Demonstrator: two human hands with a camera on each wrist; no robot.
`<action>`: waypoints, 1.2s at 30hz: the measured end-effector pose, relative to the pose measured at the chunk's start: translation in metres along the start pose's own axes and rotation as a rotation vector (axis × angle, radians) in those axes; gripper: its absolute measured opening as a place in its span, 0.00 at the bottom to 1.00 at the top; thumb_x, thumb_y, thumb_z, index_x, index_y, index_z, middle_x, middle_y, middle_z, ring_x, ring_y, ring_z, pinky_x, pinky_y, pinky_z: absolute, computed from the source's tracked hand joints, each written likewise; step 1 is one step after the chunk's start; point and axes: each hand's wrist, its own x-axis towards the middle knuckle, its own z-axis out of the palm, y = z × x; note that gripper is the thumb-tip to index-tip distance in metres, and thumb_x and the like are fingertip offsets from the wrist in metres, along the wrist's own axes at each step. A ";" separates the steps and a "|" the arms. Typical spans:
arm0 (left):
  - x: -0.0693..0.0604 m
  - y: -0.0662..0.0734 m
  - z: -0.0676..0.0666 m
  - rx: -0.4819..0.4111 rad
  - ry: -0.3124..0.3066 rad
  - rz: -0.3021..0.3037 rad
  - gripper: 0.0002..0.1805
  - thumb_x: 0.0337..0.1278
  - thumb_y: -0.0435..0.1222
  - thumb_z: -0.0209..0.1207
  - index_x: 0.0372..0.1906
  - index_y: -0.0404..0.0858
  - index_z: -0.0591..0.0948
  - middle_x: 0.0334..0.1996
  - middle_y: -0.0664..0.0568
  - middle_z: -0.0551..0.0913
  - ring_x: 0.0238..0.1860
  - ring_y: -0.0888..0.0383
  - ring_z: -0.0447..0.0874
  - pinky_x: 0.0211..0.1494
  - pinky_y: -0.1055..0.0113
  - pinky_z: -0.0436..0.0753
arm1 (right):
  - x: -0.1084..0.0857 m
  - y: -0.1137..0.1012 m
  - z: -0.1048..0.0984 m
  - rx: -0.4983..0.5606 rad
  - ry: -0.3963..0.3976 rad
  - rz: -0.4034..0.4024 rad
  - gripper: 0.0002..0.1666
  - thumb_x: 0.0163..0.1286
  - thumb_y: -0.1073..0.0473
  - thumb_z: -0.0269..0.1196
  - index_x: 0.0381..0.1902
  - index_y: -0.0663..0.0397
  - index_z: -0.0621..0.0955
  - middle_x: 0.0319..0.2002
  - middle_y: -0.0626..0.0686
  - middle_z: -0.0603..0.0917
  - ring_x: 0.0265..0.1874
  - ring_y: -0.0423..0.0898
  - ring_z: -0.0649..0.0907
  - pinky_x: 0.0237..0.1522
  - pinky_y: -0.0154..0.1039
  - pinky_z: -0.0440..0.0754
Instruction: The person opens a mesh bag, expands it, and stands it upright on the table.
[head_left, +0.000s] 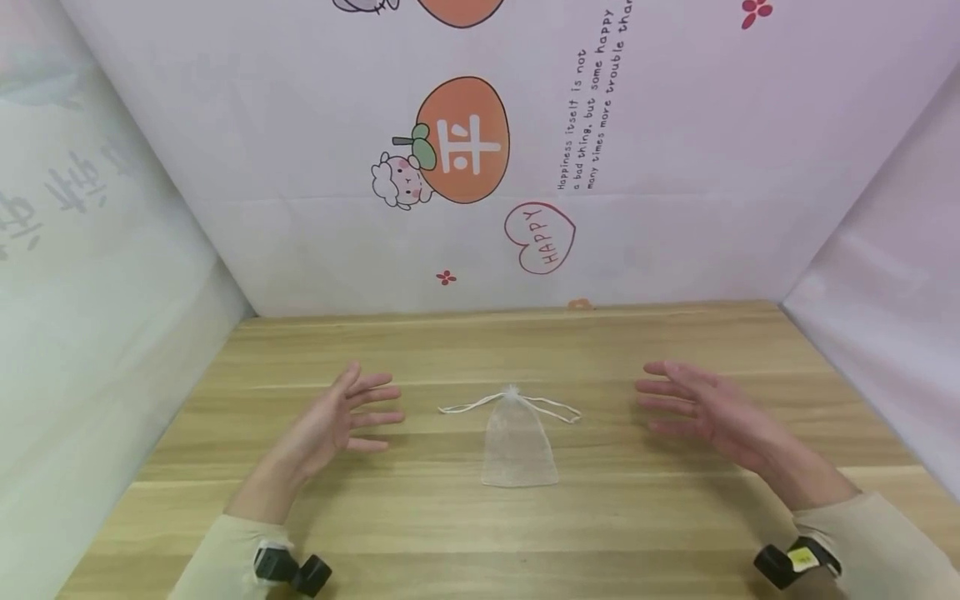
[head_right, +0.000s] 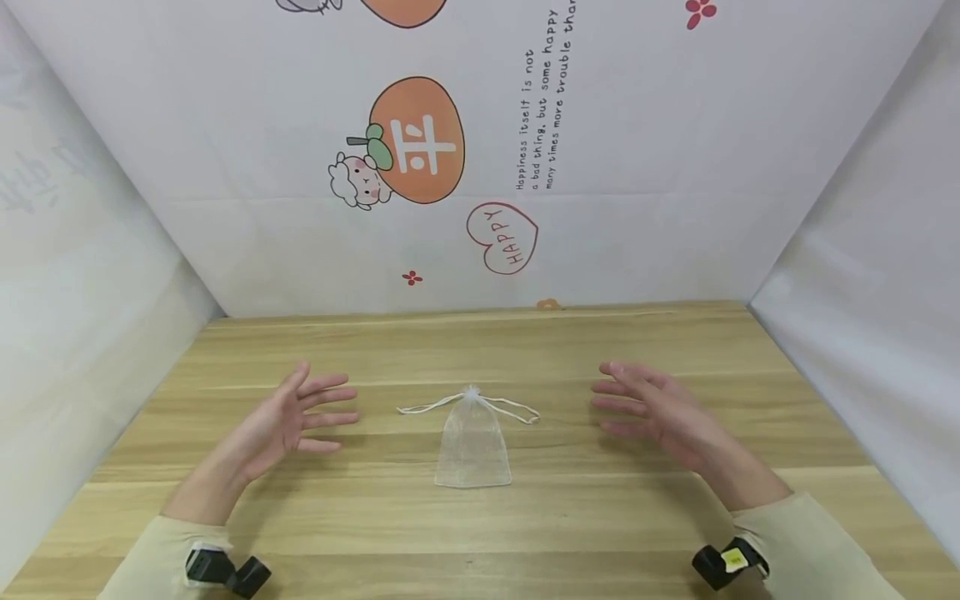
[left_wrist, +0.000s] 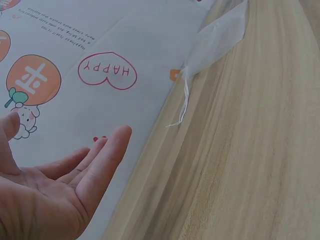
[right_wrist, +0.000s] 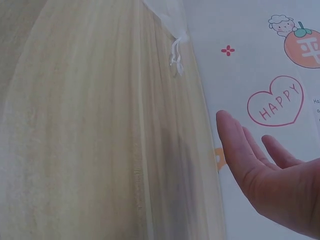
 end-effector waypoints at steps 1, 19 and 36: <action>0.001 0.000 0.001 0.000 0.004 -0.004 0.44 0.76 0.63 0.36 0.77 0.31 0.56 0.74 0.30 0.58 0.64 0.38 0.75 0.58 0.38 0.77 | 0.001 0.001 0.001 -0.001 -0.009 -0.001 0.17 0.84 0.51 0.45 0.62 0.47 0.72 0.57 0.48 0.82 0.58 0.49 0.82 0.56 0.53 0.81; 0.018 -0.019 0.022 0.020 0.005 -0.049 0.36 0.77 0.52 0.48 0.75 0.31 0.60 0.72 0.32 0.63 0.62 0.37 0.76 0.54 0.43 0.82 | 0.008 0.012 0.019 0.038 -0.080 0.100 0.35 0.84 0.48 0.44 0.75 0.69 0.56 0.68 0.74 0.65 0.61 0.59 0.78 0.60 0.57 0.76; 0.035 -0.023 0.046 -0.001 -0.093 -0.079 0.38 0.74 0.50 0.53 0.74 0.29 0.59 0.72 0.34 0.64 0.61 0.38 0.77 0.53 0.45 0.83 | 0.018 0.021 0.041 0.125 -0.103 0.192 0.44 0.82 0.44 0.46 0.76 0.72 0.47 0.69 0.75 0.64 0.64 0.66 0.74 0.61 0.61 0.74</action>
